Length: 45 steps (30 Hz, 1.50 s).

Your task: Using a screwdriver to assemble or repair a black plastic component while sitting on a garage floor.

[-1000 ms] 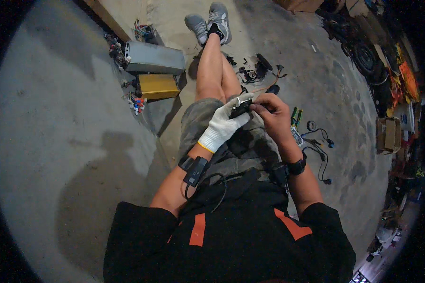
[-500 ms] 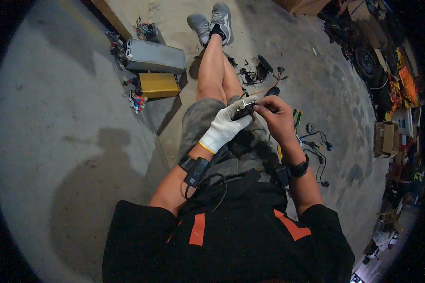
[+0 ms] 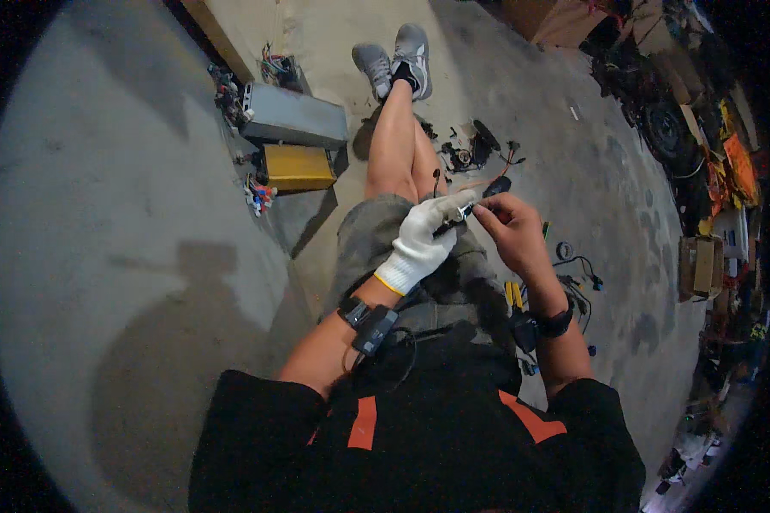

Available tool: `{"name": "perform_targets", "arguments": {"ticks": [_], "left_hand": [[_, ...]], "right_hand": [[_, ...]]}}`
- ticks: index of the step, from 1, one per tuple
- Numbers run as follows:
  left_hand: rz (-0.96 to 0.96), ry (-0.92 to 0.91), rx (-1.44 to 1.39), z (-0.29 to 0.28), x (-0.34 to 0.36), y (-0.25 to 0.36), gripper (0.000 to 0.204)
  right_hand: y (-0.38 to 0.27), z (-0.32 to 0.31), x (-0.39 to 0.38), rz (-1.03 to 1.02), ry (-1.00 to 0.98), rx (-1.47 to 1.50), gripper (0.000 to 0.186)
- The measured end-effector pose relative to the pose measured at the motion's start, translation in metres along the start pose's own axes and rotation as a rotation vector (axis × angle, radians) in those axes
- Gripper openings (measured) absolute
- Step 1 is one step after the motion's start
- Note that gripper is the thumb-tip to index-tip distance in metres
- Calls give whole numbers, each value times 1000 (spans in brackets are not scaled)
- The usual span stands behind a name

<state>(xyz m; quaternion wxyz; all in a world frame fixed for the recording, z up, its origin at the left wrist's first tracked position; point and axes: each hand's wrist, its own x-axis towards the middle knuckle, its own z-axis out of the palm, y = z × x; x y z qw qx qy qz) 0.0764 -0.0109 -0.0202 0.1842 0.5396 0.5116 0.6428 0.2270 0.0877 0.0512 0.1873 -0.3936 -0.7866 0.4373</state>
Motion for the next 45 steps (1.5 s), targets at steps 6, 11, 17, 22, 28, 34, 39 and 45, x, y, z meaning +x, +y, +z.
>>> {"name": "perform_targets", "arguments": {"ticks": [6,11,17,22,28,34,39,45], "left_hand": [[7,24,73,5,-4,-7,65],[-43,12,96,4,-5,-3,71],[-69,-8,46,7,-7,-3,75],[-142,-31,85,7,-9,-3,74],[-205,-101,112,5,-14,-14,74],[-229,-90,48,6,-13,-16,70],[-247,-91,87,7,-15,-17,70],[-192,-103,88,3,-20,-28,72]], "right_hand": [[8,12,1,-194,92,-134,15],[11,17,0,-334,152,-258,14],[7,16,0,-423,172,-233,11],[1,8,6,-165,49,-19,18],[-1,8,8,-122,32,-99,23],[8,11,12,-219,42,-186,20],[13,18,12,-343,107,-345,16],[13,25,11,-356,157,-236,14]]}}
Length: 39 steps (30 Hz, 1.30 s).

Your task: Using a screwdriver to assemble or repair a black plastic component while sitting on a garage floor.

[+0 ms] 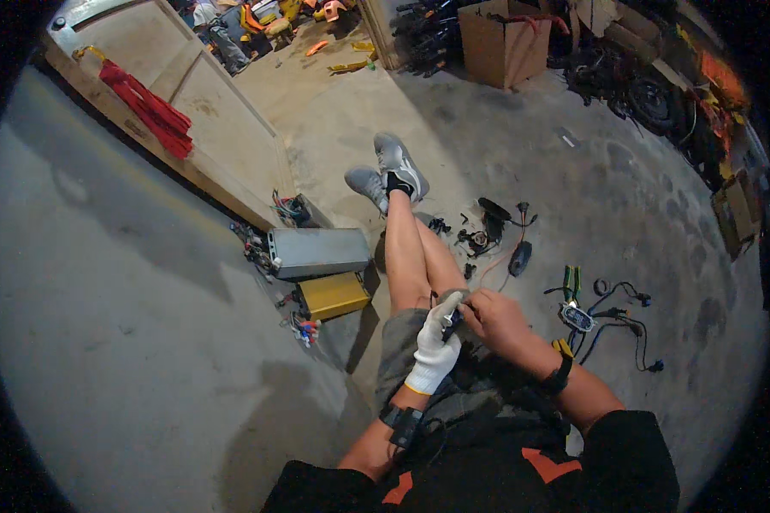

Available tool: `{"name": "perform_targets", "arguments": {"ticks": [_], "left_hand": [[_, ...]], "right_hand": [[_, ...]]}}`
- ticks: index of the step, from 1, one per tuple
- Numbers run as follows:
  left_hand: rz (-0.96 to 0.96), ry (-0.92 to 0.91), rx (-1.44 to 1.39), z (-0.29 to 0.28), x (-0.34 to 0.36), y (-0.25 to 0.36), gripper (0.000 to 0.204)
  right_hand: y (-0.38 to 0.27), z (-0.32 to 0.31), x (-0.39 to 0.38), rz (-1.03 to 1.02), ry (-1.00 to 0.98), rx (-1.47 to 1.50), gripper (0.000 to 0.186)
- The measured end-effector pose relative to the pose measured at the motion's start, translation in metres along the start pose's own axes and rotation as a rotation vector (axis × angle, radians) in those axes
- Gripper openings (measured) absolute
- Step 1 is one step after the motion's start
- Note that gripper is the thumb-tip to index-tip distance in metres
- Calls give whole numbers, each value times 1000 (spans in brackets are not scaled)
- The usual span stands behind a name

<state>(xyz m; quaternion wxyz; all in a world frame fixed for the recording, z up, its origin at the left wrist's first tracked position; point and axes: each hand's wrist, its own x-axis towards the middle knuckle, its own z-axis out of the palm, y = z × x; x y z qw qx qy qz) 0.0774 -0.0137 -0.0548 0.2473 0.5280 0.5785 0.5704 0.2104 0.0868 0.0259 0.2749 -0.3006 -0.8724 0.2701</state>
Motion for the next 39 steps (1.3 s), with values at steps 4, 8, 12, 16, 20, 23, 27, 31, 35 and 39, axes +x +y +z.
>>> {"name": "perform_targets", "arguments": {"ticks": [4,8,12,16,20,23,27,31,35,39], "left_hand": [[-52,40,-84,5,1,0,71],[-27,45,-79,5,2,0,70],[-52,42,-164,6,0,-1,67],[-4,45,-124,9,3,3,67],[41,62,-58,4,7,10,67],[12,62,-47,1,9,15,67],[94,78,4,2,9,10,68],[-45,42,-160,3,4,10,71],[-362,-11,-422,-2,7,19,61],[-667,48,-1068,-11,8,13,67]], "right_hand": [[2,0,0,-8,21,60,14],[1,-13,5,141,-97,184,15],[6,-15,6,347,-198,380,21],[18,-10,3,393,-202,452,25],[11,-15,9,338,-254,299,25],[6,-15,5,213,-221,162,24],[2,-4,-3,55,-36,80,20],[-1,-4,-3,32,-39,44,17],[-10,-28,6,112,-58,131,22],[-9,-76,16,353,153,409,29]]}}
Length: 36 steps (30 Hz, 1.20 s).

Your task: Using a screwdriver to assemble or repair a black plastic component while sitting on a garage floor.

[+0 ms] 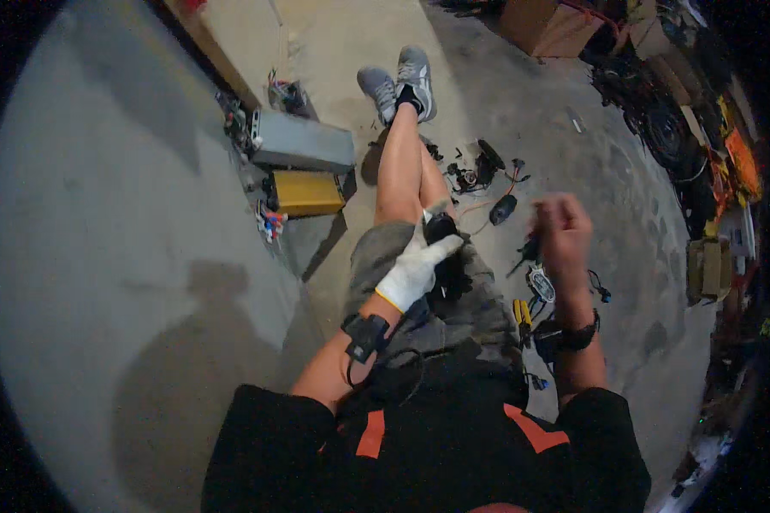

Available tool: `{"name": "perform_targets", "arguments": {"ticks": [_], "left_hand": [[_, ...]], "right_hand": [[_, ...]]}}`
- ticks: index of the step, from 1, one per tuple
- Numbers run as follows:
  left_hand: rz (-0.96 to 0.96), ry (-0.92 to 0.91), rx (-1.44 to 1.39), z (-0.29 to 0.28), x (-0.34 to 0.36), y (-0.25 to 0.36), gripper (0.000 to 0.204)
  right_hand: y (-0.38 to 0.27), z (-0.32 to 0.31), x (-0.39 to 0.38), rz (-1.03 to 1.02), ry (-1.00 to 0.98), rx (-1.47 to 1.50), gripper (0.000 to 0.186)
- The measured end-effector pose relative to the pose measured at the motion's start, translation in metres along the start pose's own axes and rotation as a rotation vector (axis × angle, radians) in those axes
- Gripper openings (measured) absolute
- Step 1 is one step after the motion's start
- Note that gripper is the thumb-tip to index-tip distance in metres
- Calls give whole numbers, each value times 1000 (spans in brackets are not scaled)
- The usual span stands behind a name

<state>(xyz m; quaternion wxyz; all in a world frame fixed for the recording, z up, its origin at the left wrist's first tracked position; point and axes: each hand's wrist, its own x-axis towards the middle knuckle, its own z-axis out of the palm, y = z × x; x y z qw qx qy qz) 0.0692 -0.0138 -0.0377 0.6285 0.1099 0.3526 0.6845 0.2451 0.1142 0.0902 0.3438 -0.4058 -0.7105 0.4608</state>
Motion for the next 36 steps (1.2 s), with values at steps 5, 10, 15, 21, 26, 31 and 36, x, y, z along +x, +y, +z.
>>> {"name": "perform_targets", "arguments": {"ticks": [5,10,15,21,26,31,36], "left_hand": [[-80,-27,-228,-12,4,1,56],[-202,-52,-409,-26,17,-4,34],[-201,42,-426,-15,8,3,41],[-270,12,-445,-25,17,-7,45],[-206,10,-375,-22,12,-6,47],[-227,172,-427,-26,21,-13,42],[-243,206,-418,-28,15,-11,38]], "right_hand": [[-26,-8,2,-251,152,650,34],[-20,43,-25,-347,64,655,32],[-15,63,-28,-427,27,683,33],[-6,73,-22,-422,44,594,32],[-4,76,-20,-674,-48,143,38],[-4,75,-28,-775,-252,18,54],[10,56,-34,-663,-381,96,62]]}}
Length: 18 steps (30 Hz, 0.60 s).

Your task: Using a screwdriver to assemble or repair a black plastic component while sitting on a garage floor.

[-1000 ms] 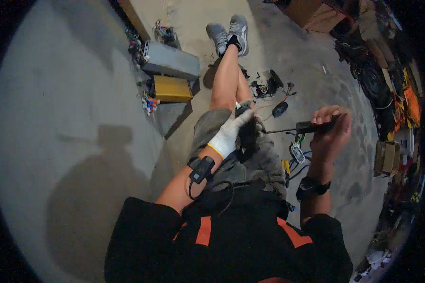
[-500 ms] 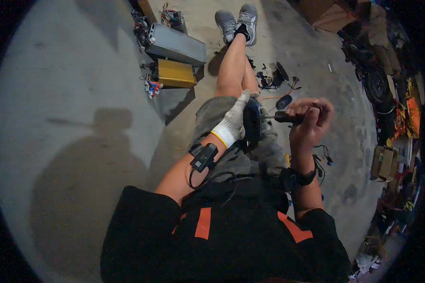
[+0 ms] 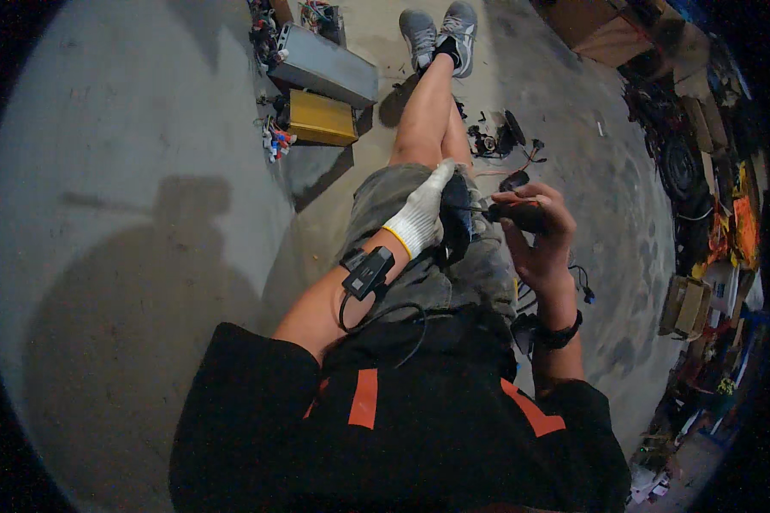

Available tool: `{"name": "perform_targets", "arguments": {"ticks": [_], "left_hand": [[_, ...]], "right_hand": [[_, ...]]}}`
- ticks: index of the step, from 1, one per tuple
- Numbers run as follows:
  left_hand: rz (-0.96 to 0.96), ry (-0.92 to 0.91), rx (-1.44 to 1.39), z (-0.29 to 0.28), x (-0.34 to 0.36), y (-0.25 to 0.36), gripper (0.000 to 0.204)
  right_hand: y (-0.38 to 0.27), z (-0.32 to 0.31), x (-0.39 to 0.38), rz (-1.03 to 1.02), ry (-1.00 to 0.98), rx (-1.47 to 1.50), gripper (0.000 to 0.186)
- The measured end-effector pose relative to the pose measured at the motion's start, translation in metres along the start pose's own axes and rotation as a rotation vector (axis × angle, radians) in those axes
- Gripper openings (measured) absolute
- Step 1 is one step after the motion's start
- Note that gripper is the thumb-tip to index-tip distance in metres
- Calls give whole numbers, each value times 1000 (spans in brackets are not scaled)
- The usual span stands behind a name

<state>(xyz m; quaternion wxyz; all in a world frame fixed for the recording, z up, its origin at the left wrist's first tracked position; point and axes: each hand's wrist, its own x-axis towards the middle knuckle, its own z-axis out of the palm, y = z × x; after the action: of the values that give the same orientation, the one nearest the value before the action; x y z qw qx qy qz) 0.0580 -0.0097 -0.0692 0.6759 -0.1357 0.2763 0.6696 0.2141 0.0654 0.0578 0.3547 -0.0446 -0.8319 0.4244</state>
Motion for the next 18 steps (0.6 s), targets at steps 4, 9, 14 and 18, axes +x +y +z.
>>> {"name": "perform_targets", "arguments": {"ticks": [4,9,14,18], "left_hand": [[-141,-16,-114,3,5,2,35],[-108,4,-71,13,-4,3,31],[-113,-97,-84,9,-1,1,28],[-105,-66,-76,11,-1,1,28]], "right_hand": [[13,-12,-4,-38,149,-4,60],[21,-6,1,-16,323,-105,58],[26,2,2,10,329,-5,61],[34,4,-1,-12,322,-2,61]]}}
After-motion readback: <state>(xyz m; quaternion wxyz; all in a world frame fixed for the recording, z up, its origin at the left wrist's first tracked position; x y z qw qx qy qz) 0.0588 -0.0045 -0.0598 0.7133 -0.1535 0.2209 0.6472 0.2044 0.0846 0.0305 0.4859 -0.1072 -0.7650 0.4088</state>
